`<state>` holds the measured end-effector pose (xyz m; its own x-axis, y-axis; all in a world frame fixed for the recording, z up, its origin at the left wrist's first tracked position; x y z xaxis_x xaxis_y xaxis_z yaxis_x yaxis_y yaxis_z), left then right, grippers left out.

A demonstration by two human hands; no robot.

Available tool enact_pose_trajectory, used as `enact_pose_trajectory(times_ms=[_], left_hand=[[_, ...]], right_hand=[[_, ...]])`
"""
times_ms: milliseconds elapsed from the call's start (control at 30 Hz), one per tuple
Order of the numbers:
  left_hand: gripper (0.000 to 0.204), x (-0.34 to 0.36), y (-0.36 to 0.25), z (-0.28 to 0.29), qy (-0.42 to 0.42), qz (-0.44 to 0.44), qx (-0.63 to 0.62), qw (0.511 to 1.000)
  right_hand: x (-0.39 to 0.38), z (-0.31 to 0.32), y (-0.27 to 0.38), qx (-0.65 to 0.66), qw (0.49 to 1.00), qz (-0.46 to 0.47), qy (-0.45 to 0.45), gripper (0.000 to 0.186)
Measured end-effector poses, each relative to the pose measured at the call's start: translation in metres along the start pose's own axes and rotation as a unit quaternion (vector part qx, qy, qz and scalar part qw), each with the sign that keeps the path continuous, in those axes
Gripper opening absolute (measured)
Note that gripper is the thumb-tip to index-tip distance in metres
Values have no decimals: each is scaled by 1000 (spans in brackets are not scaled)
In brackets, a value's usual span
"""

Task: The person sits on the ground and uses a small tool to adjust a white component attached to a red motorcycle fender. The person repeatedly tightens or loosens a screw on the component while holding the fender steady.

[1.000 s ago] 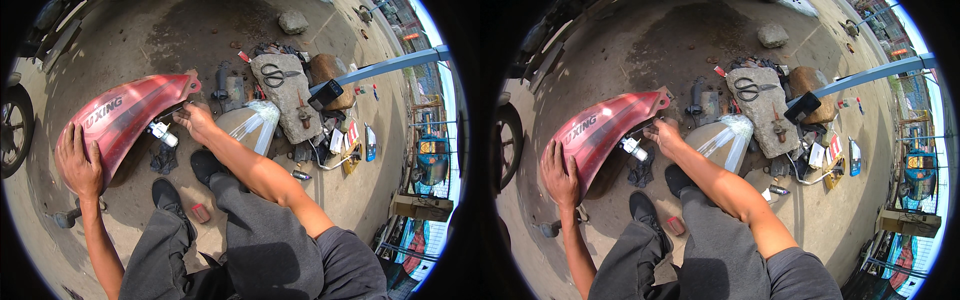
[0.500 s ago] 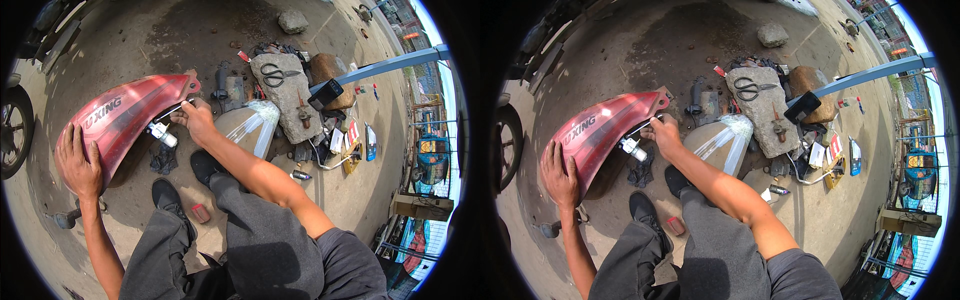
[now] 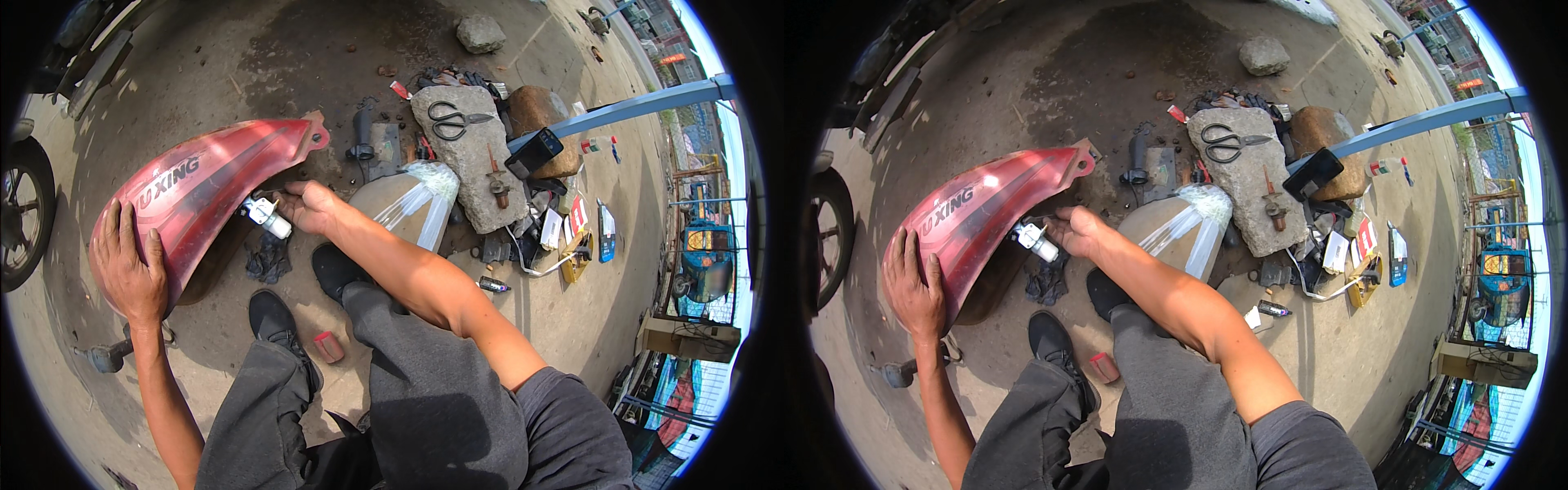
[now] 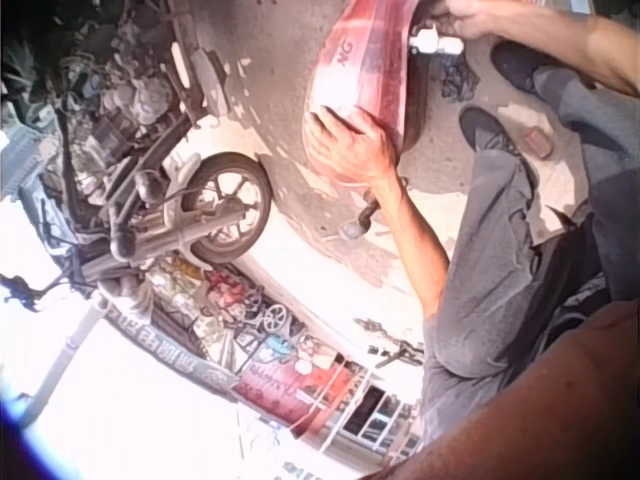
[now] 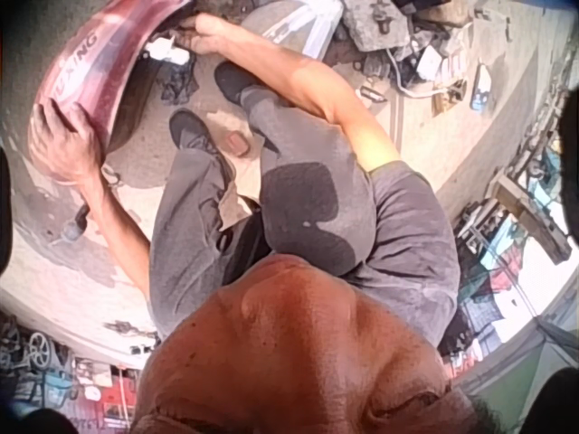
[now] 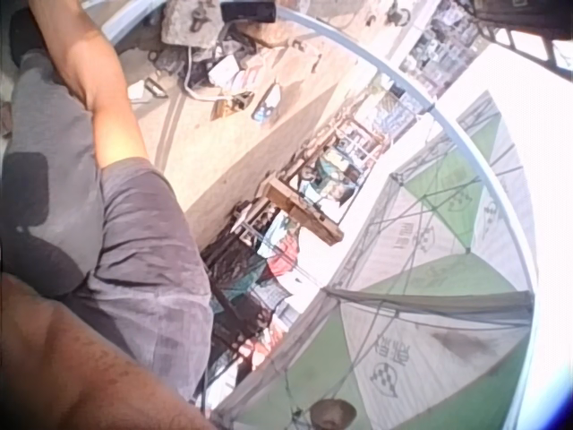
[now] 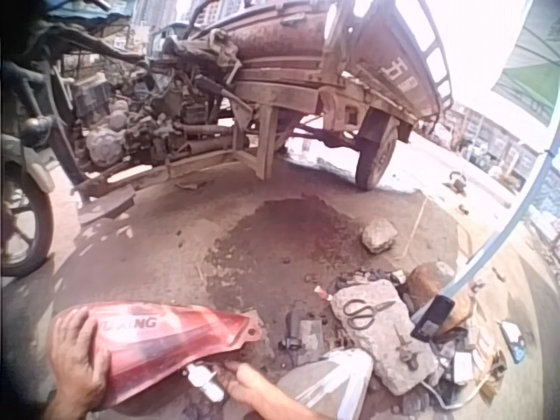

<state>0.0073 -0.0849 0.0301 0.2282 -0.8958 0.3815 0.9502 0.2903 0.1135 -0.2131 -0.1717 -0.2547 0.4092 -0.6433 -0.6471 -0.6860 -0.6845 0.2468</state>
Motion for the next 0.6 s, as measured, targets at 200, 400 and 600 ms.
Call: enact_pose_trajectory(times_ms=[200,400,600], left_hand=[[51,0,1,2,-3,-4,-2,1000],[51,0,0,2,-4,1,-2,1000],[51,0,1,1,-3,1,4,1000]], right_hand=[[-19,-4,35,-67,990,127,2,16],[-48,-33,58,-136,962,230,46,20],[-56,-40,65,-170,945,273,56,23]])
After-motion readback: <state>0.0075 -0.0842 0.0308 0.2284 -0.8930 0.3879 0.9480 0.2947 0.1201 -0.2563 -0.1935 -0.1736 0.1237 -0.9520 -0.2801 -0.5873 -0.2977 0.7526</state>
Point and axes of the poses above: each hand's wrist, its own x-axis towards the middle knuckle, its own z-axis out of the back of the hand, y = z × x, the point moved 9 cm from there along x, towards the middle knuckle, and after that the axes turned 9 degrees about z, right-handed, at the moved point
